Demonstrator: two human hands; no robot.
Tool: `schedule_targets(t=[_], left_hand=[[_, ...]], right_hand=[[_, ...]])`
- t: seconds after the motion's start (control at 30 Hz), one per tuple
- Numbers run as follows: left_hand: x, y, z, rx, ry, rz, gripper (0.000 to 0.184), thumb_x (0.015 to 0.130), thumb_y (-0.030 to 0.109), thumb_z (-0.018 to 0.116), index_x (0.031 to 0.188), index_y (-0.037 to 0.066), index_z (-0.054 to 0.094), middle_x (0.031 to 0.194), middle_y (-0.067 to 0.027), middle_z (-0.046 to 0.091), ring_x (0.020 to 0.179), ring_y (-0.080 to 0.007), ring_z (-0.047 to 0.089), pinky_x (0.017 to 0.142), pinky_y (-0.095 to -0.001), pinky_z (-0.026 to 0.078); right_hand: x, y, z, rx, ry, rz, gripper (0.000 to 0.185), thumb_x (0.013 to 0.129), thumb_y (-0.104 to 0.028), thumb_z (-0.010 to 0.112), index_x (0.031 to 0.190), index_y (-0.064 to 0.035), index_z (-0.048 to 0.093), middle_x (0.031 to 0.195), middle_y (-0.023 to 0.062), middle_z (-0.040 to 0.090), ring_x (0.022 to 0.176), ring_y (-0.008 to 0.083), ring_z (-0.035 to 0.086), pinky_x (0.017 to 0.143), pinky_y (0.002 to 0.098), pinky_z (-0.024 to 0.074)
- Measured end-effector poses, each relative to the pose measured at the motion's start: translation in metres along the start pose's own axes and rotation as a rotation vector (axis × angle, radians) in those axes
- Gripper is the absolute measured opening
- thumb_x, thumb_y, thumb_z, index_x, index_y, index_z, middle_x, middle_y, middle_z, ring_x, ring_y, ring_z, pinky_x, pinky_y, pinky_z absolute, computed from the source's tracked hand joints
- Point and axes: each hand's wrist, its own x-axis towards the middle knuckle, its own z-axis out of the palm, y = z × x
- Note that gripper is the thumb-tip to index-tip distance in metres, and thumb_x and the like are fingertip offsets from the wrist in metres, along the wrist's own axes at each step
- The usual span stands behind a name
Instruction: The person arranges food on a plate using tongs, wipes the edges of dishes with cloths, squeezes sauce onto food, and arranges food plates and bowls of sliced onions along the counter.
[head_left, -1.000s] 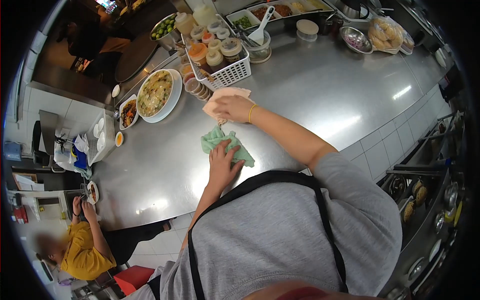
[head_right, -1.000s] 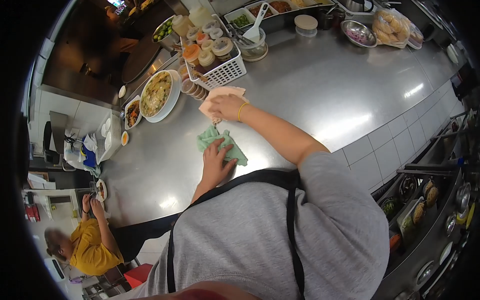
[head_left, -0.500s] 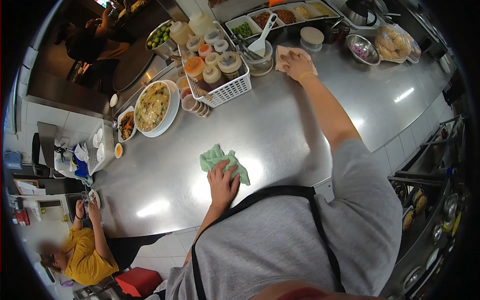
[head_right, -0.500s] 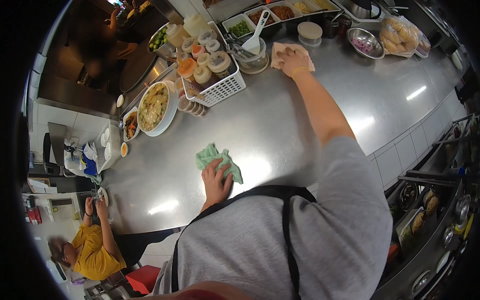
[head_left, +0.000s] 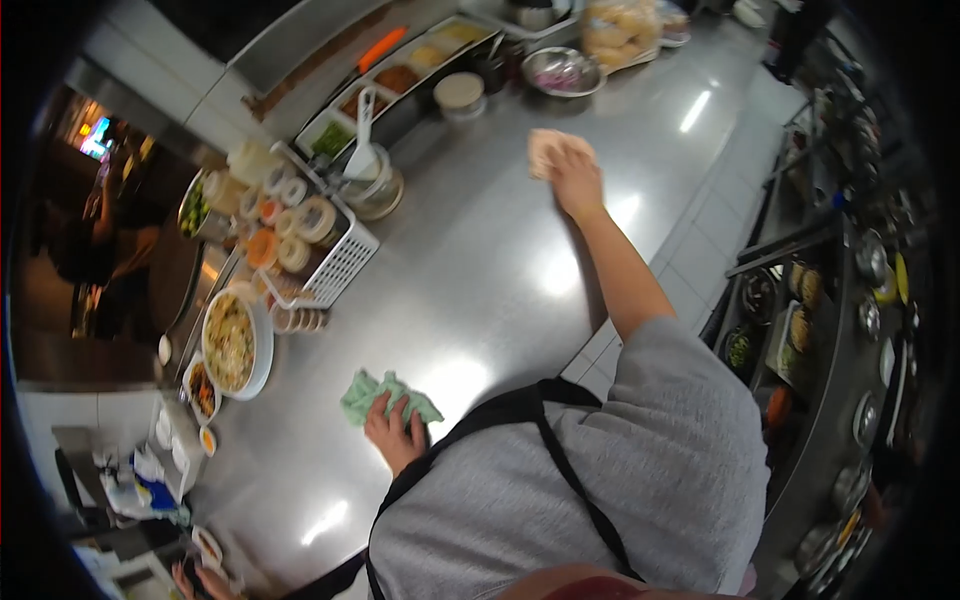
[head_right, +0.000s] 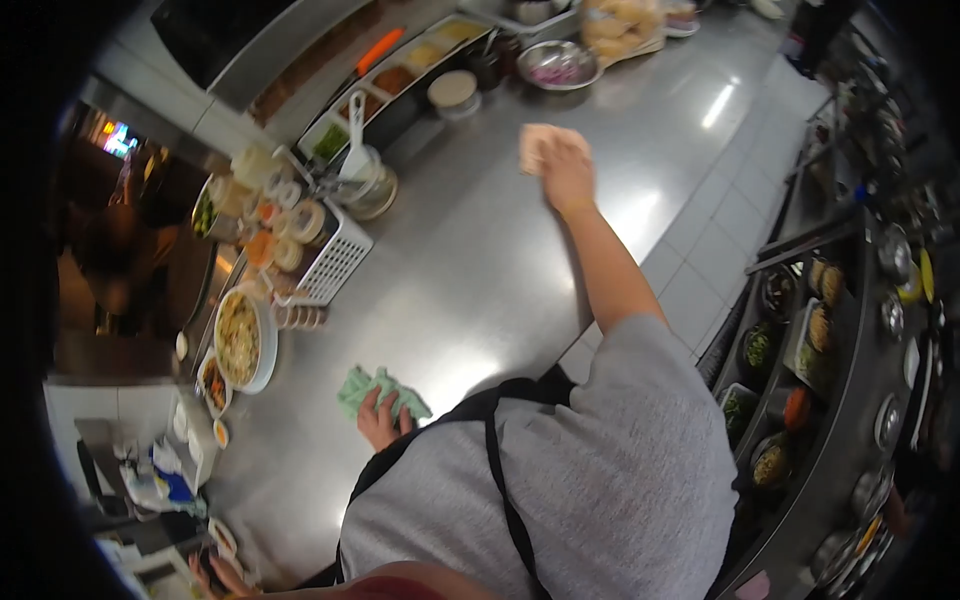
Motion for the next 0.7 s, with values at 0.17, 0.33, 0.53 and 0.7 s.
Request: schedule_targets(t=[0.17,0.33,0.53,0.7], left_hand=[[-0.003,0.001,-0.001,-0.006,0.026,0.028,0.027,0.076,0.016,0.059,0.102,0.009,0.056,0.117,-0.0125,0.046,0.111,-0.0318,0.040,0.093,-0.0443,0.027],[-0.006,0.002,-0.003,-0.019,0.045,0.036,0.026,0.078,0.017,0.058,0.102,0.009,0.056,0.118,-0.0116,0.046,0.111,-0.0305,0.039,0.095,-0.0448,0.025],[-0.012,-0.009,0.000,-0.049,0.047,0.101,0.024,0.079,0.014,0.058,0.102,0.008,0.056,0.117,-0.0115,0.046,0.110,-0.0311,0.040,0.094,-0.0430,0.026],[-0.014,-0.020,-0.001,-0.426,0.209,0.075,0.018,0.086,0.011,0.049,0.103,0.004,0.051,0.110,-0.0151,0.048,0.101,-0.0283,0.046,0.090,-0.0372,0.033]], right_hand=[[-0.061,0.150,-0.059,-0.142,0.035,0.360,0.037,0.087,-0.026,0.042,0.125,-0.0224,0.043,0.131,0.0066,0.039,0.118,0.0297,0.037,0.091,0.0426,0.0372],[-0.109,0.055,-0.089,-0.105,-0.165,0.102,0.019,0.076,-0.006,0.050,0.094,-0.0088,0.057,0.083,0.0120,0.060,0.083,0.0282,0.056,0.071,0.0379,0.0447],[-0.250,-0.100,-0.116,0.523,-0.190,-0.844,0.024,0.087,-0.027,0.049,0.103,-0.0133,0.060,0.106,0.0083,0.059,0.104,0.0252,0.052,0.093,0.0365,0.0362],[-0.211,-0.006,-0.140,1.094,-0.510,-0.011,0.030,0.087,-0.029,0.046,0.101,-0.0066,0.060,0.106,0.0114,0.059,0.097,0.0228,0.055,0.086,0.0350,0.0416]])
